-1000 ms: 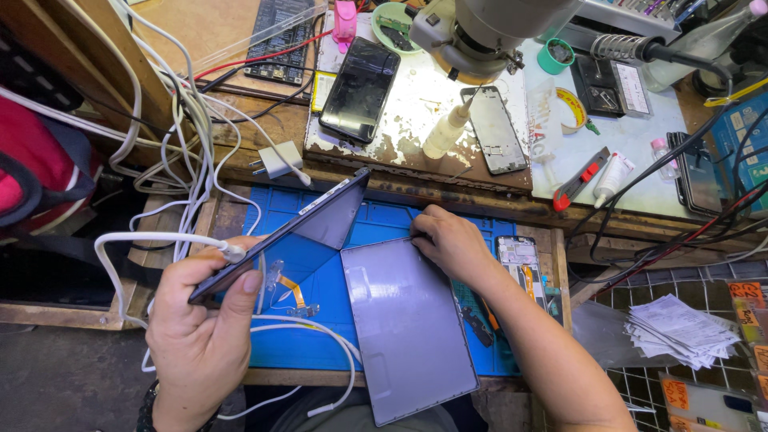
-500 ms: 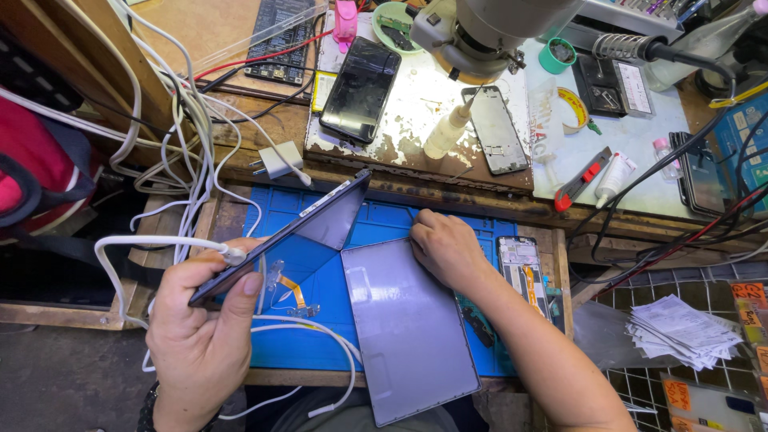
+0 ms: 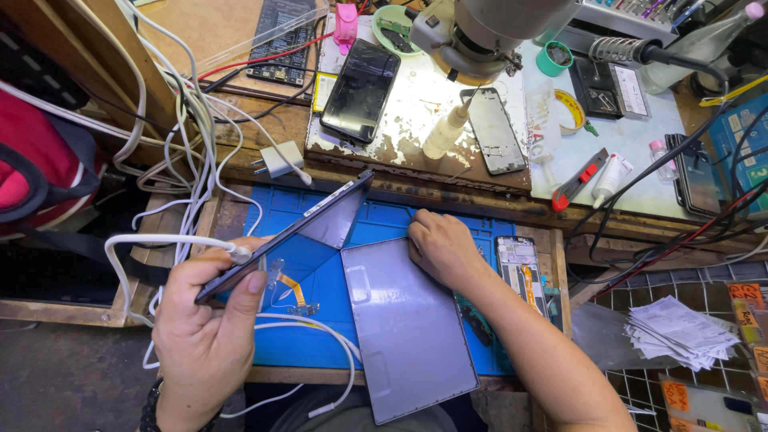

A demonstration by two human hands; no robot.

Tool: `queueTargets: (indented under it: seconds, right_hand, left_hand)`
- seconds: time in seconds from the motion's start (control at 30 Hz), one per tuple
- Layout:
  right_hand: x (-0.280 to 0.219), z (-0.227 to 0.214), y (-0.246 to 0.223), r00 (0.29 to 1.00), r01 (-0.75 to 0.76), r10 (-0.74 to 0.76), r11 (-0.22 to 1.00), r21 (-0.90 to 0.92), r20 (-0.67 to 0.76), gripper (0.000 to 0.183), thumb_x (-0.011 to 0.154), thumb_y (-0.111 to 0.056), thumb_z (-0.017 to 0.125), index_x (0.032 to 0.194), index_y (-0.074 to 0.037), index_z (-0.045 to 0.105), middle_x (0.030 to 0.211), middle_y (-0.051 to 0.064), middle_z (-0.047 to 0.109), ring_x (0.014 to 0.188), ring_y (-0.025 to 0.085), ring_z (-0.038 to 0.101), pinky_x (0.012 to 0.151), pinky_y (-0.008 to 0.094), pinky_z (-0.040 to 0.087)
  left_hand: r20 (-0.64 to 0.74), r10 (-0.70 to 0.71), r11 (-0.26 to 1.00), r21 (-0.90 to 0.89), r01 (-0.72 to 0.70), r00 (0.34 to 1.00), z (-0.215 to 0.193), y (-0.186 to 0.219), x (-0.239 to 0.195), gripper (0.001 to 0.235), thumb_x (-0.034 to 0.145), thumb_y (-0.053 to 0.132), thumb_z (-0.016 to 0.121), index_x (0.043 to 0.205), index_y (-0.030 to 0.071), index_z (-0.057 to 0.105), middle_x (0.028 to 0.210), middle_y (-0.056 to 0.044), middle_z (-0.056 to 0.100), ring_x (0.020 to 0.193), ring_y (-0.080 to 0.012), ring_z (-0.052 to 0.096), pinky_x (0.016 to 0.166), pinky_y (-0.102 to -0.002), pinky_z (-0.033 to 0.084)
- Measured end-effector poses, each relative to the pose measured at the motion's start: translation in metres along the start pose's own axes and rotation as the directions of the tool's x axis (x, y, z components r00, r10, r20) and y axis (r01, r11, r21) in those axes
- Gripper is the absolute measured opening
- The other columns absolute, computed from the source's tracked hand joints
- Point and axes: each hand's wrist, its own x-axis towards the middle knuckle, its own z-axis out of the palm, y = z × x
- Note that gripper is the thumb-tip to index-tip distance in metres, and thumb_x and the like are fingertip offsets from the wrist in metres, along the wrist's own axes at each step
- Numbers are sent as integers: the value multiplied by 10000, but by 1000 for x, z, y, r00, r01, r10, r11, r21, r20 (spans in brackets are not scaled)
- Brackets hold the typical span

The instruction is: The person works on a disassembled tablet, using a screwdriver to remove screws from the back cover. They then use a soldering iron to work on the internal circuit board and connect a white charging cable to the device. The person handles the tablet's back cover and internal components throughout the process.

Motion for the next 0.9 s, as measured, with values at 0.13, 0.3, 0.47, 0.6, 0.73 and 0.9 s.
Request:
queueTargets:
  seconds: [0.13,0.3,0.47,0.6,0.73,0.9]
  right_hand:
    - [1,-1,0,1000,-3,4,1000,-17,18,131,739,-86,703,763,-49,580,837,111,574,811,307,628,694,436,486]
    - [1,-2,0,1000,21,-21,1000,-13,13,127,768,-90,701,796,-57,581,848,106,578,809,299,625,690,430,476]
    - [-2,0,3,1000,12,-12,1000,-20,5,137,807,-113,712,844,-65,589,845,101,579,814,299,624,701,432,472]
    - [-6,1,8,999,-2,2,1000,-13,-32,138,838,-121,709,953,-78,646,864,80,598,834,283,633,706,424,482]
    - [-12,-3,14,997,-56,57,998,31,-44,170,876,-187,729,967,-66,653,895,99,611,856,311,629,735,430,503]
    - [-21,-11,19,995,-79,85,992,96,-54,194,869,-168,719,1012,-49,663,962,113,627,898,333,627,779,426,509]
  left_hand:
    - [-1,-8,1000,-12,8,1000,1,1,1,242,1017,23,639,1207,-34,502,1248,-178,695,1082,-153,675,972,-273,546]
    - [-1,-4,1000,-25,4,1000,1,2,0,245,1018,25,641,1214,-34,506,1249,-177,693,1081,-150,674,978,-274,545]
    - [8,12,999,-35,-12,1000,1,2,1,246,1019,26,640,1218,-33,506,1252,-175,690,1103,-153,674,998,-277,547]
    - [2,-5,1000,-25,5,1000,1,3,1,245,1016,22,642,1216,-33,511,1247,-173,697,1088,-150,674,986,-276,544]
    - [-4,-9,1000,-19,9,1000,2,3,2,254,1008,17,647,1219,-37,516,1243,-175,698,1079,-149,672,982,-278,546]
    - [1,3,999,-34,-3,1000,0,2,0,248,1020,15,645,1222,-32,510,1269,-179,687,1129,-156,675,1020,-285,551]
